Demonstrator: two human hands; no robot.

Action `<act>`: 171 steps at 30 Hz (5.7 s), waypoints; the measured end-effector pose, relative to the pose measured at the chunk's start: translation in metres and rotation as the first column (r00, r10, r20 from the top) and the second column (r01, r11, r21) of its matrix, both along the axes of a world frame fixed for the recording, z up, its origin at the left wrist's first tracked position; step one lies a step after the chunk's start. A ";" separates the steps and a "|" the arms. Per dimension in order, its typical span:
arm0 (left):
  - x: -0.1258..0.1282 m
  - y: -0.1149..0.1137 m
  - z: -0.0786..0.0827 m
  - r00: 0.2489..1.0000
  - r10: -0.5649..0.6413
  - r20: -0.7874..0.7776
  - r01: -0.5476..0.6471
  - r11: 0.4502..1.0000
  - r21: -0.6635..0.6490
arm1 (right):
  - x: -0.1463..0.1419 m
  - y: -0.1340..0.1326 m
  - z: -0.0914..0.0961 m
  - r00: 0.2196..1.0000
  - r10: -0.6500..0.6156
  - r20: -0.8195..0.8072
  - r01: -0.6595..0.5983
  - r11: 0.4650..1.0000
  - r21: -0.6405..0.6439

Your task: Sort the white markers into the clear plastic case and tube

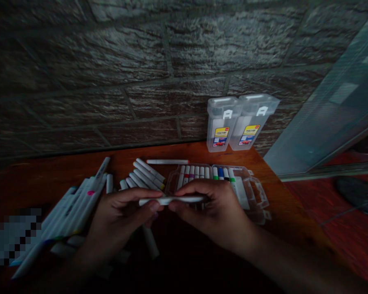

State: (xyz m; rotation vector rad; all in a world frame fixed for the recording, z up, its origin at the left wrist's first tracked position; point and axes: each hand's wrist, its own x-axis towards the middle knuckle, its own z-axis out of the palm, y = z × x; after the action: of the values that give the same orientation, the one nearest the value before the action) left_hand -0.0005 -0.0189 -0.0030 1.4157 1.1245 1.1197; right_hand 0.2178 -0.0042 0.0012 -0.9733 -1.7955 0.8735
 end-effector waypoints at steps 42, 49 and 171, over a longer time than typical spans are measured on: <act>0.001 0.001 -0.001 0.995 -0.089 0.044 0.091 0.995 -0.033 | 0.000 0.000 -0.003 0.991 0.100 -0.092 -0.119 0.965 -0.233; 0.001 0.002 0.004 0.998 -0.029 0.059 0.033 0.996 -0.079 | 0.001 -0.001 0.000 0.986 0.092 -0.139 -0.124 0.962 -0.242; 0.003 -0.013 0.008 0.993 -0.015 -0.119 0.081 0.814 0.576 | -0.002 -0.009 -0.010 0.928 0.319 0.193 -0.349 0.924 0.153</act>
State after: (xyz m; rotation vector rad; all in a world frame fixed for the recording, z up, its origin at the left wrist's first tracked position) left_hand 0.0023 -0.0321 0.0051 1.9866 0.8377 1.4384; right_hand 0.2155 -0.0127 -0.0089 -0.6417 -2.1864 0.8302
